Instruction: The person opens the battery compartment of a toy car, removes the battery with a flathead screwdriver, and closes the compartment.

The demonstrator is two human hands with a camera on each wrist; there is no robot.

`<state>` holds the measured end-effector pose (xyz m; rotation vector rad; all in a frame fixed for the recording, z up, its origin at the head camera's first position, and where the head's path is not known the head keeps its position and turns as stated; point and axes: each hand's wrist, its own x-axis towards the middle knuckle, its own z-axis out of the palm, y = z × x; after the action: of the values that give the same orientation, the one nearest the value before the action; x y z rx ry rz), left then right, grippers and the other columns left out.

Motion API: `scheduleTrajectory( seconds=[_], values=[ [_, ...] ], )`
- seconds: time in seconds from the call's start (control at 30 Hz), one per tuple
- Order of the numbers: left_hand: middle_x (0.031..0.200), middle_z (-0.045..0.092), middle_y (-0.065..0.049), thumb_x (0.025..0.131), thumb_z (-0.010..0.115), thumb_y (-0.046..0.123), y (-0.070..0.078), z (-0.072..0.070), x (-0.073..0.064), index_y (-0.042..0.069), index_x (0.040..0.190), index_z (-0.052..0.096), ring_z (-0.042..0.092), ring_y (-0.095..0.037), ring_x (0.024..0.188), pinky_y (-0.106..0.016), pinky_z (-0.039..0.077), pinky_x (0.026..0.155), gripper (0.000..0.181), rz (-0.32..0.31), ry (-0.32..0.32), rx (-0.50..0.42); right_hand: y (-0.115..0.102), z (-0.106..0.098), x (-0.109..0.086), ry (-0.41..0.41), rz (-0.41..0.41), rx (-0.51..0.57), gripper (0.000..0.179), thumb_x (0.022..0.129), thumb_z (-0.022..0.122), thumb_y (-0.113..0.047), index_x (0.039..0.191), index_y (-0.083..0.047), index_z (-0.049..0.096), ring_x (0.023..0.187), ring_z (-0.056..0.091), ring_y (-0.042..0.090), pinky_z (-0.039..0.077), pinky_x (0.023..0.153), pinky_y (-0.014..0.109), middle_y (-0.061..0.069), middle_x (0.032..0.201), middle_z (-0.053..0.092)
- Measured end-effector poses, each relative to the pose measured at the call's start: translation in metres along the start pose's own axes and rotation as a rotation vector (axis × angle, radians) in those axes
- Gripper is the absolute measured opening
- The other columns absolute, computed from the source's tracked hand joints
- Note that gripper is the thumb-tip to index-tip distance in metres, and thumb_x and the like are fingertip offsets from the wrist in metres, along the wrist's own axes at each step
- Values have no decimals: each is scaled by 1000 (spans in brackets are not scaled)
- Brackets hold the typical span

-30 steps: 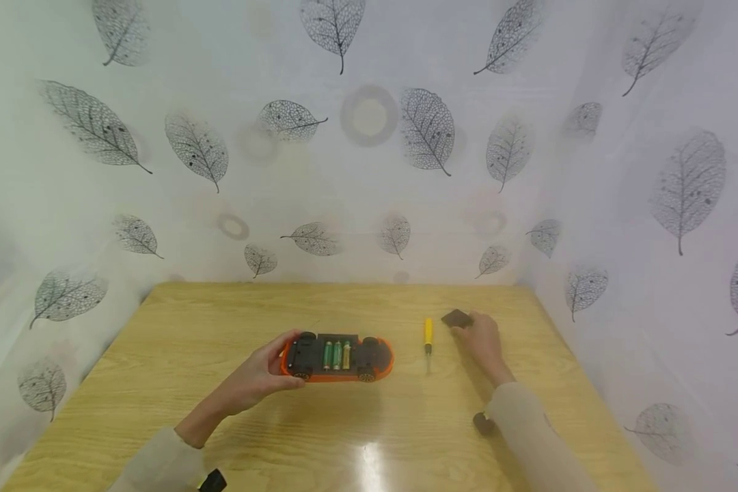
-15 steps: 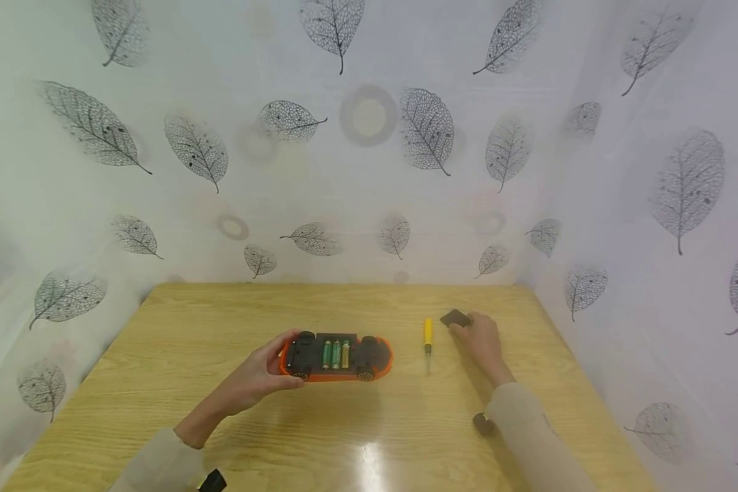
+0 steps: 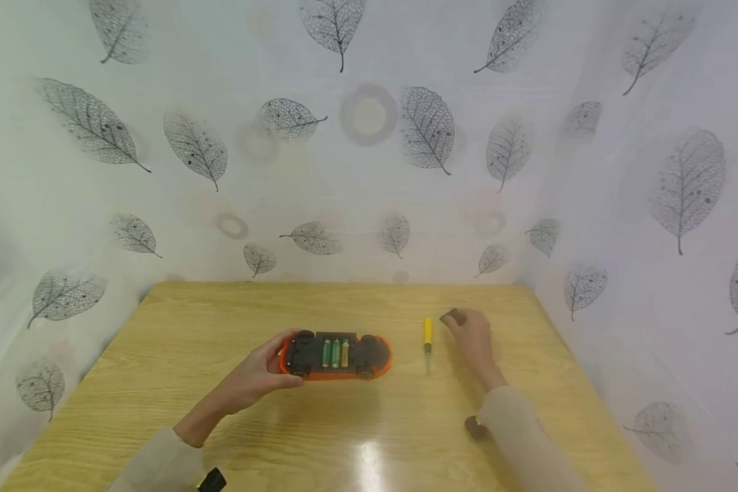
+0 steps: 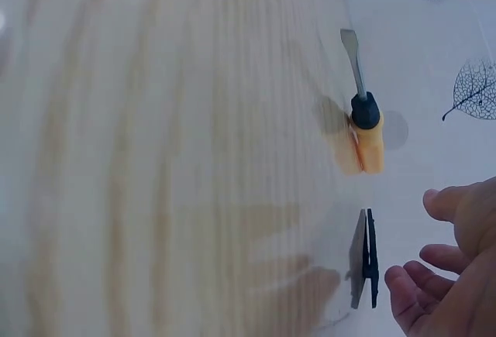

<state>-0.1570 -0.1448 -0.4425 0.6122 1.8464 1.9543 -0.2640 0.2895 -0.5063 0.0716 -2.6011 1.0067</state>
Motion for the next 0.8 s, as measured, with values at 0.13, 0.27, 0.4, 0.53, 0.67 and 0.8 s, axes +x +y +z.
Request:
scheduleTrajectory(
  seconds=[0.13,0.27,0.4,0.53,0.67,0.8],
  values=[
    [158,29,-33,93,74,-4,0,0,0,-3,161,19,57,-34,130,-35,57,96,88,0,0,2,-4,3,0,-26,42,10,40,101,71,-20,123,13,67,94,66,38,57,80,52,28,108,68],
    [158,29,-33,93,74,-4,1,1,0,-2,161,18,57,-34,129,-35,58,95,89,1,1,1,-10,7,0,-63,73,8,45,101,70,-21,126,16,64,106,63,44,55,89,57,32,115,66],
    [158,29,-33,92,74,-4,1,1,0,-2,161,18,57,-34,129,-35,58,95,89,0,2,1,-16,12,1,-95,63,-18,44,100,71,-20,123,17,65,103,64,45,56,86,55,33,113,67],
    [158,29,-33,92,74,-4,0,1,0,-2,161,18,57,-34,130,-35,57,95,89,0,-1,3,-22,16,1,-133,62,-31,40,100,71,-19,118,16,67,93,65,42,56,81,53,31,107,68],
    [158,29,-32,92,74,-4,-1,0,1,-2,162,18,57,-34,130,-35,58,95,89,1,-6,4,-27,21,-1,-135,78,-31,41,98,73,-19,119,16,67,89,67,39,57,82,54,33,108,68],
    [159,27,-33,93,74,-3,-1,0,1,-1,162,18,57,-34,129,-35,58,94,89,9,-17,4,-31,28,-2,-129,91,-38,29,96,75,-20,94,9,71,62,58,22,52,60,36,23,82,67]
  ],
)
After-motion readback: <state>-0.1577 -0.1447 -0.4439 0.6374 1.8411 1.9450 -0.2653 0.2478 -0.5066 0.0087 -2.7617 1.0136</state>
